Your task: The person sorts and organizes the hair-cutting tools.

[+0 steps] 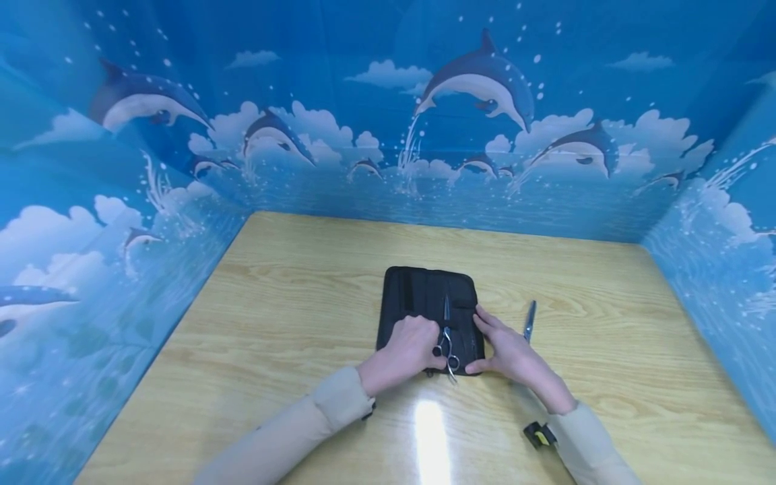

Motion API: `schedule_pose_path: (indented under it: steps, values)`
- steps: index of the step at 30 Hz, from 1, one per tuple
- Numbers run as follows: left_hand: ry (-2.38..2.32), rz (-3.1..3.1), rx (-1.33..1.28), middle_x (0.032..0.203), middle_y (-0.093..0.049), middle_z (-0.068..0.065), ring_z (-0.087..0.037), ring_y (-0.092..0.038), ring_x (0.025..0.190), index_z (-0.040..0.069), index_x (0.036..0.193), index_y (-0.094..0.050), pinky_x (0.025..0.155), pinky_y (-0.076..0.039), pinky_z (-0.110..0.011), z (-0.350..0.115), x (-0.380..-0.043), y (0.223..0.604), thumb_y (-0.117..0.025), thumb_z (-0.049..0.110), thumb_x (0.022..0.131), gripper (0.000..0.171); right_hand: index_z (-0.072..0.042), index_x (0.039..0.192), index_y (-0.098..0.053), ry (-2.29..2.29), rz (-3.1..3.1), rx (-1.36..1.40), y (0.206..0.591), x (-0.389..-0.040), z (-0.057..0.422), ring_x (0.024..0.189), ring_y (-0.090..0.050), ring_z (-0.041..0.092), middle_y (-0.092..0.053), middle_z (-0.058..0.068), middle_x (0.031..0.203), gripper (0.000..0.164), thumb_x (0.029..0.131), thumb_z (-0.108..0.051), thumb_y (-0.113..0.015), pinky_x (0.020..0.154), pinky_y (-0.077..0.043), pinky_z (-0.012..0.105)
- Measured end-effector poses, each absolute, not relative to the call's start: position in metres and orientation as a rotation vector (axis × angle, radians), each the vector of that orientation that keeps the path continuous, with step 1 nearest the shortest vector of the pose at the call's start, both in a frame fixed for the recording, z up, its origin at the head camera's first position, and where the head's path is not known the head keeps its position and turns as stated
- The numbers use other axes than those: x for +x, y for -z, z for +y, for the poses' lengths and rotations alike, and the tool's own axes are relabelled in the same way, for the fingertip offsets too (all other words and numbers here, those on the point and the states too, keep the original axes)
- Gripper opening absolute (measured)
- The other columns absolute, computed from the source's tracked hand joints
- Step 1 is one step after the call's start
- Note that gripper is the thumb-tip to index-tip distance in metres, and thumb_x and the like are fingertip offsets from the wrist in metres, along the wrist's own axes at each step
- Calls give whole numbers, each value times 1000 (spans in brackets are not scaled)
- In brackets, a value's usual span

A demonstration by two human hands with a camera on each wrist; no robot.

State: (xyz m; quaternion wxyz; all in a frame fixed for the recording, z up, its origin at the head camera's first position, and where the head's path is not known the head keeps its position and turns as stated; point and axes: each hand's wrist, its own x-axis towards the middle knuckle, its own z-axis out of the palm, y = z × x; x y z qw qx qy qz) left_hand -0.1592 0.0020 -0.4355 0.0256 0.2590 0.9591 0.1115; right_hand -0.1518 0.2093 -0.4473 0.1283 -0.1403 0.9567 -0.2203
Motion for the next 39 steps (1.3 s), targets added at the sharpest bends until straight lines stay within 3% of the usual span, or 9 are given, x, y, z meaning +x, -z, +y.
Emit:
schedule_pose_path:
  steps: [15, 26, 39]
  values:
    - [-214, 3081, 808, 71, -62, 2, -12, -60, 61, 10, 85, -70, 47, -49, -26, 8, -174, 442, -86, 45, 79, 39, 9, 152, -34, 652, 2772, -395, 448, -153, 207, 142, -32, 51, -21, 26, 163, 108, 71, -36, -90, 110, -38, 63]
    - [-238, 3031, 789, 64, -54, 6, -7, -50, 54, 11, 84, -70, 44, -41, -22, 9, -183, 442, -85, 47, 80, 38, 8, 152, -33, 661, 2764, -378, 449, -153, 210, 143, -30, 51, -20, 25, 164, 108, 73, -38, -89, 111, -36, 64]
    - [-269, 3014, 761, 63, -53, 6, -6, -48, 53, 10, 86, -70, 44, -39, -20, 10, -185, 442, -84, 46, 81, 38, 8, 153, -33, 674, 2768, -375, 451, -153, 211, 143, -30, 51, -19, 25, 164, 107, 73, -37, -89, 112, -35, 63]
